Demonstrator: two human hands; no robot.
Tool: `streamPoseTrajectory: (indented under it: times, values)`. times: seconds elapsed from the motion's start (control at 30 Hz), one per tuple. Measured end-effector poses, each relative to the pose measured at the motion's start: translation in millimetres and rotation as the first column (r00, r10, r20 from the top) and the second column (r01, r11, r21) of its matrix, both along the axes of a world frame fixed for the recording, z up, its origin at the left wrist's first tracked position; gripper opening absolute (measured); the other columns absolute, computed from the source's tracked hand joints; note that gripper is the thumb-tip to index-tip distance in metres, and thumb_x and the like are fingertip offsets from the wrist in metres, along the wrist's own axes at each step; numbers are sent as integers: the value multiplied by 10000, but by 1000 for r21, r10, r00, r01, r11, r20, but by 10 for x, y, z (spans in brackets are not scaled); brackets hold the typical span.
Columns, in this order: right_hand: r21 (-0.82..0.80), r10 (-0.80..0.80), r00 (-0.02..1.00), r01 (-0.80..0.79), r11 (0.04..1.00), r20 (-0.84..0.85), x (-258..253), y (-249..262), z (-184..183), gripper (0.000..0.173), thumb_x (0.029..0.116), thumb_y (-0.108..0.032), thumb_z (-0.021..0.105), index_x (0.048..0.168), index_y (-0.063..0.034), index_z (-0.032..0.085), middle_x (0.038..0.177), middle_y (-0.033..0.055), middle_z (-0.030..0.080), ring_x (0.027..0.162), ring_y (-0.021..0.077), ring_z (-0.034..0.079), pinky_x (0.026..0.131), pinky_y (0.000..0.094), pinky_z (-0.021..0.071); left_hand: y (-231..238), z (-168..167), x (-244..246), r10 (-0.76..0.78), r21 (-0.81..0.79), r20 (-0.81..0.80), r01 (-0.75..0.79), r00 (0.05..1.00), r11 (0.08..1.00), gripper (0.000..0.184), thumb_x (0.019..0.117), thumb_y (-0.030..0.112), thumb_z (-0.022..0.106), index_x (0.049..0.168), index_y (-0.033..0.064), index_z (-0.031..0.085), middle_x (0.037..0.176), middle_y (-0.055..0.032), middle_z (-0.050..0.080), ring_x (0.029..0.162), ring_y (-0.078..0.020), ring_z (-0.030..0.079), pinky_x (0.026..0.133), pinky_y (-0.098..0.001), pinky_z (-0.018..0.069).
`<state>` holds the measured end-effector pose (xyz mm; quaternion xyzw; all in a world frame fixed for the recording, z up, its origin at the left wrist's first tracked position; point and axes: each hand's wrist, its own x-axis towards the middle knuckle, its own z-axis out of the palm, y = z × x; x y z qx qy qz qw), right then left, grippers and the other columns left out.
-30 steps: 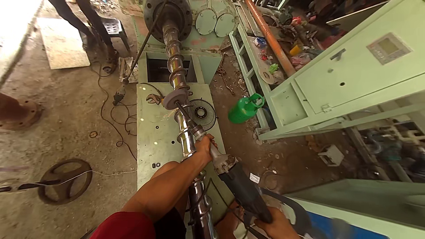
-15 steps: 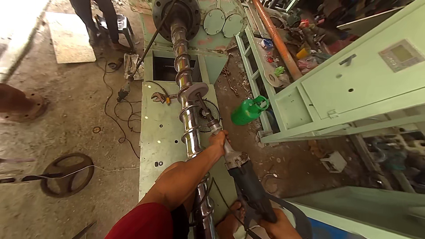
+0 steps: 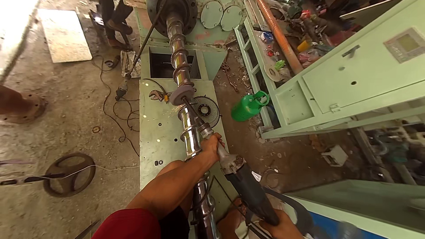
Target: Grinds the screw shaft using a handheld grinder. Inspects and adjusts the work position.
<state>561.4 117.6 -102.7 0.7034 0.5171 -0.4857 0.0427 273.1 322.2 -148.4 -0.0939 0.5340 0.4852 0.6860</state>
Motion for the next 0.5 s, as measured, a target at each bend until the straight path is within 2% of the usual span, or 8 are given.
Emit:
streamPoseTrajectory:
  times: [0.3,0.5]
  values:
    - [-76,-184,977,177,981,-107,71,-25,-115,325,801,-226,809,1079,-71,744,647,57,660,490,169,594,511,383,545,307,-141,363,-89,17,-52,90,995,996,204,899,30,677,1050,21,541,708,-85,572,547,-181,596,500,-319,550]
    - [-53,-171,977,165,985,-126,122,-82,-161,301,796,-245,810,1040,-80,750,641,50,661,486,162,597,508,375,545,224,-93,349,-70,-3,-56,70,996,998,215,901,45,694,1048,25,539,700,-87,575,532,-178,590,490,-316,543]
